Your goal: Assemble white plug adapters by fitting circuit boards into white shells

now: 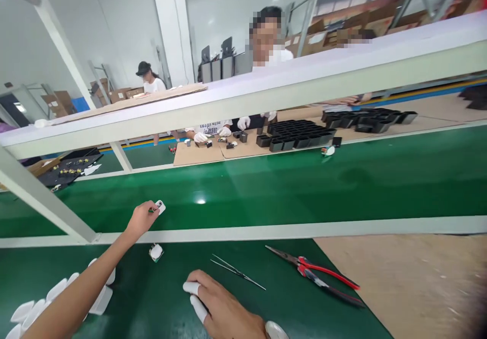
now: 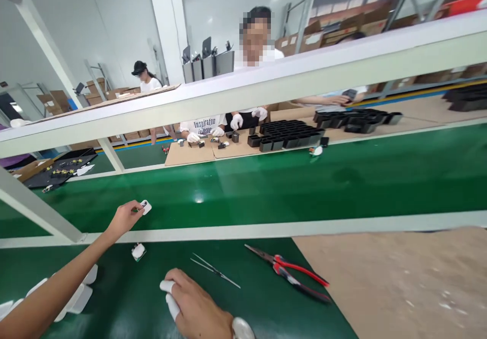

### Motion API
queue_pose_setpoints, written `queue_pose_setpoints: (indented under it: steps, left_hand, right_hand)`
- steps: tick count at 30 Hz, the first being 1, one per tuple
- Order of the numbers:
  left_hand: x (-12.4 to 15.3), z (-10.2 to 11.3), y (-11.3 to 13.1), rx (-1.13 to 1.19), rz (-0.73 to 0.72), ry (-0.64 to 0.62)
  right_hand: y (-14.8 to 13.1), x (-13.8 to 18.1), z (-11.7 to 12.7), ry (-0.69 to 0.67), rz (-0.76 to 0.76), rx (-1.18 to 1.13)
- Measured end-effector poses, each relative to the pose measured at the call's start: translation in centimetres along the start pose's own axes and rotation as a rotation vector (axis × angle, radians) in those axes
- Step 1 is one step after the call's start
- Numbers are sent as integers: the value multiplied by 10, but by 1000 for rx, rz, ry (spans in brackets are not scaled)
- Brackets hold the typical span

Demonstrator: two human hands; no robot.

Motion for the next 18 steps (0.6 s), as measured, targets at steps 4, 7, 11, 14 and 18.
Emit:
queue_pose_setpoints:
  steps: [4, 7, 11, 14, 18]
  left_hand:
    - [-24, -12, -13, -57, -40, -44]
    - [-19, -2, -18, -45, -74, -49]
    - [6, 44, -13, -15, -41, 29]
    - [42, 87, -4, -21, 40, 142]
    - [117, 131, -3, -58, 140, 283]
  right_hand:
    - [3, 1, 3, -78, -69, 9]
    - [5, 0, 6, -114, -68, 14]
    - [4, 0, 5, -46, -8, 32]
    - [3, 0, 0, 32, 68, 42]
    - [2, 0, -5, 68, 171, 22]
Point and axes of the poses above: each hand's wrist, its own x-axis away from the middle knuckle, its own z-axis out of the back of the hand, y = z × x, the point moved 2 cm from there along -x, towards the middle knuckle, and after that the axes turned 9 degrees about z, right-handed, at the moved point
